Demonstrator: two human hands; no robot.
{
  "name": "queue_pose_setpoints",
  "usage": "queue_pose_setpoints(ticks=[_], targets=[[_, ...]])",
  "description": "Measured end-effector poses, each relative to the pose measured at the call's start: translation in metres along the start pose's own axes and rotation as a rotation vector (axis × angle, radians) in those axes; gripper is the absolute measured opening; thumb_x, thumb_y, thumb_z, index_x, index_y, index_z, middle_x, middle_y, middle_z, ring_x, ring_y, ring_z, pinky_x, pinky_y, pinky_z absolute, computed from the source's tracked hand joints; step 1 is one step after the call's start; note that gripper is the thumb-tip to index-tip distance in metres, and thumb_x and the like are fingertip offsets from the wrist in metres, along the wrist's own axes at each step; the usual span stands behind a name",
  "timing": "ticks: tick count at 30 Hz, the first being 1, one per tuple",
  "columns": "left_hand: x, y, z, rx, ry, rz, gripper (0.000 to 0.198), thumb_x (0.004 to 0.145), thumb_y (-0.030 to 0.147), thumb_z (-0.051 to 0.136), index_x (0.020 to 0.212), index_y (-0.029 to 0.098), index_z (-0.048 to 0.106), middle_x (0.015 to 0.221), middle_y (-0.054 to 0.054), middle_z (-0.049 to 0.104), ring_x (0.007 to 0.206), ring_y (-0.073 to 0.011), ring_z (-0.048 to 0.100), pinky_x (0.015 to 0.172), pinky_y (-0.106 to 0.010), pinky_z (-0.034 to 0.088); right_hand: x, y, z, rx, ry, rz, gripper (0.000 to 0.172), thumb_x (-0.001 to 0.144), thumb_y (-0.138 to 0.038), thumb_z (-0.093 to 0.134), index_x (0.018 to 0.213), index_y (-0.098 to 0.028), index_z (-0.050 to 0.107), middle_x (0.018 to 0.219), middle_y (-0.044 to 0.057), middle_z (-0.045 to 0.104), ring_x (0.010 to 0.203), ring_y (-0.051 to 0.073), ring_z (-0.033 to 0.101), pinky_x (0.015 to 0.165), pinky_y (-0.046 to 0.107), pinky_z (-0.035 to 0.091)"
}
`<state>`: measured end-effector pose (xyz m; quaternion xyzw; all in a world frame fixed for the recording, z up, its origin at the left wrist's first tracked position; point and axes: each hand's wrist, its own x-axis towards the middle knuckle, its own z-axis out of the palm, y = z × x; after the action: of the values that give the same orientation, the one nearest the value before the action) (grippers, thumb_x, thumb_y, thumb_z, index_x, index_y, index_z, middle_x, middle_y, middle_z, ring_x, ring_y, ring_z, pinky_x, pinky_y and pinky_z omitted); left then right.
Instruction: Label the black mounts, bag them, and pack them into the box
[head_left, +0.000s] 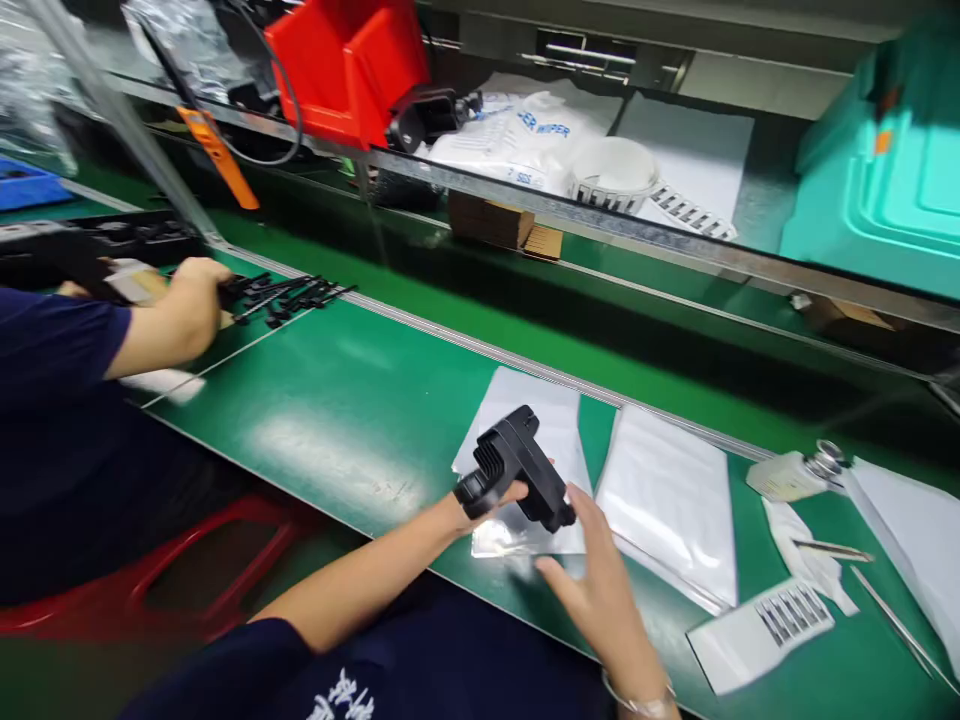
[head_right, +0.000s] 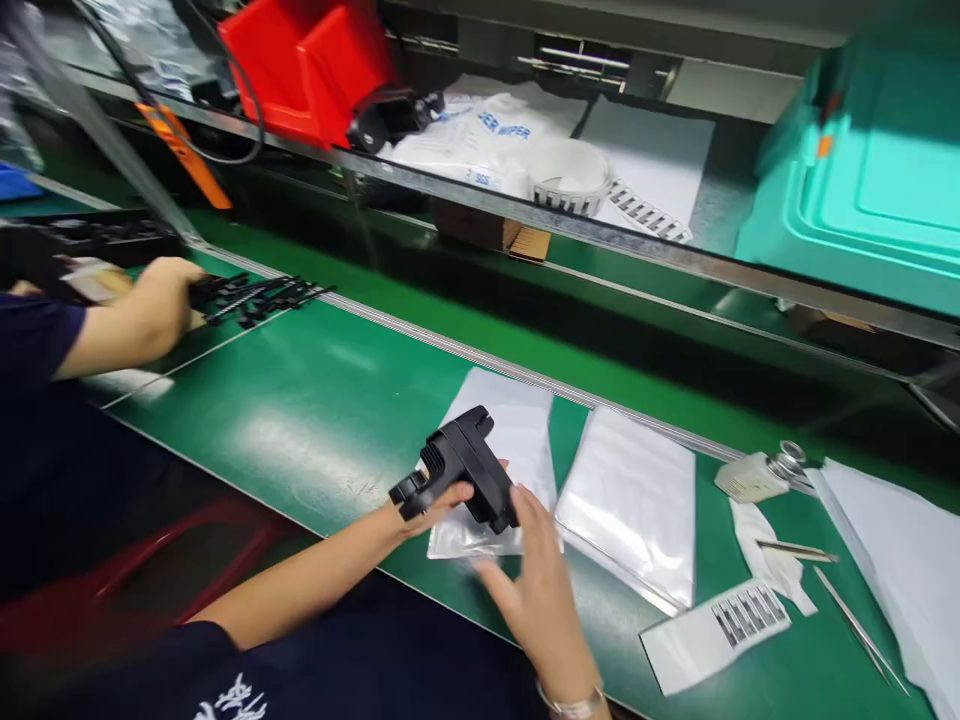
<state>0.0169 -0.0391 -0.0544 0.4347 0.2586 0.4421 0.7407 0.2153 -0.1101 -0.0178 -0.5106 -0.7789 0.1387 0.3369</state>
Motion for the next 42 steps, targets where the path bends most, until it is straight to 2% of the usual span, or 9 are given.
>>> queue_pose_setpoints(ticks=[7, 11, 14, 17, 20, 23, 29, 36, 42], targets=[[-0.018, 0.026, -0.015, -0.061, -0.119, -0.231, 0.057, 0.063, 0.051, 0.078, 0.106, 0.015, 0.067, 0.099, -0.009, 0.070, 0.090, -0.0259, 0.064, 0.078, -0.034, 0.049, 0.002, 0.000, 0.006, -0.107, -0.008, -0.173, 0.061, 0.094, -0.023, 0.049, 0.151, -0.030, 0.026, 0.124, 0.012, 0.061, 0.110, 0.027, 0.061, 0.089, 0.045, 0.054], [-0.017, 0.026, -0.014, 0.244, 0.055, -0.169, 0.059, 0.066, 0.057, 0.076, 0.106, 0.015, 0.062, 0.102, -0.008, 0.066, 0.096, -0.0249, 0.059, 0.081, -0.030, 0.045, -0.001, 0.001, -0.007, -0.187, -0.087, -0.220, 0.051, 0.095, -0.027, 0.050, 0.144, -0.031, 0.040, 0.127, 0.011, 0.061, 0.117, 0.030, 0.057, 0.100, 0.054, 0.044], [-0.020, 0.018, -0.011, 0.428, 0.169, -0.071, 0.059, 0.071, 0.063, 0.069, 0.106, 0.016, 0.059, 0.099, -0.006, 0.063, 0.098, -0.0258, 0.056, 0.083, -0.032, 0.044, -0.006, 0.010, -0.013, 0.012, -0.010, 0.114, 0.055, 0.089, -0.054, 0.053, 0.136, -0.026, 0.050, 0.129, 0.013, 0.058, 0.120, 0.031, 0.055, 0.098, 0.052, 0.045], [-0.028, 0.018, -0.014, 0.566, 0.149, -0.008, 0.061, 0.070, 0.066, 0.066, 0.105, 0.017, 0.057, 0.090, -0.004, 0.060, 0.088, -0.0234, 0.056, 0.075, -0.030, 0.044, -0.012, 0.025, -0.008, 0.434, -0.007, 0.561, 0.056, 0.093, -0.063, 0.036, 0.114, -0.017, 0.061, 0.080, 0.008, 0.067, 0.069, 0.021, 0.064, 0.066, 0.036, 0.053], [-0.032, 0.023, -0.013, 0.696, 0.085, 0.001, 0.066, 0.066, 0.067, 0.069, 0.107, 0.017, 0.057, 0.087, -0.002, 0.059, 0.081, -0.0215, 0.055, 0.072, -0.029, 0.043, -0.016, 0.035, 0.003, 0.775, -0.060, 0.722, 0.052, 0.090, -0.064, 0.042, 0.092, -0.016, 0.063, 0.057, 0.000, 0.056, 0.049, 0.015, 0.053, 0.051, 0.028, 0.044], [-0.028, 0.020, -0.007, 0.652, 0.112, -0.014, 0.065, 0.065, 0.064, 0.071, 0.108, 0.017, 0.059, 0.091, -0.003, 0.062, 0.086, -0.0228, 0.057, 0.077, -0.030, 0.044, -0.018, 0.033, 0.004, 0.648, 0.033, 0.587, 0.036, 0.093, -0.052, 0.048, 0.092, -0.019, 0.063, 0.067, 0.002, 0.060, 0.060, 0.016, 0.057, 0.056, 0.028, 0.046], [-0.012, 0.007, 0.000, 0.108, 0.216, -0.279, 0.060, 0.067, 0.065, 0.070, 0.095, 0.013, 0.063, 0.084, -0.008, 0.066, 0.080, -0.0222, 0.062, 0.073, -0.031, 0.048, -0.028, 0.031, -0.017, 0.080, 0.110, -0.099, 0.019, 0.093, -0.027, 0.054, 0.111, -0.024, 0.062, 0.095, 0.008, 0.066, 0.089, 0.023, 0.063, 0.078, 0.040, 0.054], [-0.019, 0.038, 0.003, 0.839, -0.185, 0.286, 0.053, 0.072, 0.019, 0.072, 0.123, 0.022, 0.056, 0.128, -0.009, 0.061, 0.124, -0.0281, 0.053, 0.107, -0.044, 0.040, -0.042, 0.058, -0.009, 0.394, 0.271, 0.332, 0.036, 0.088, -0.028, 0.062, 0.122, -0.022, 0.053, 0.114, 0.012, 0.063, 0.104, 0.022, 0.063, 0.087, 0.040, 0.054], [-0.022, 0.041, 0.004, 1.110, -0.361, 0.651, 0.065, 0.078, 0.001, 0.051, 0.137, 0.025, 0.042, 0.133, -0.010, 0.059, 0.137, -0.0236, 0.043, 0.114, -0.047, 0.034, -0.045, 0.059, -0.002, 0.359, 0.376, 0.265, 0.032, 0.084, -0.024, 0.066, 0.116, -0.023, 0.060, 0.110, 0.009, 0.060, 0.102, 0.021, 0.062, 0.083, 0.038, 0.054]])
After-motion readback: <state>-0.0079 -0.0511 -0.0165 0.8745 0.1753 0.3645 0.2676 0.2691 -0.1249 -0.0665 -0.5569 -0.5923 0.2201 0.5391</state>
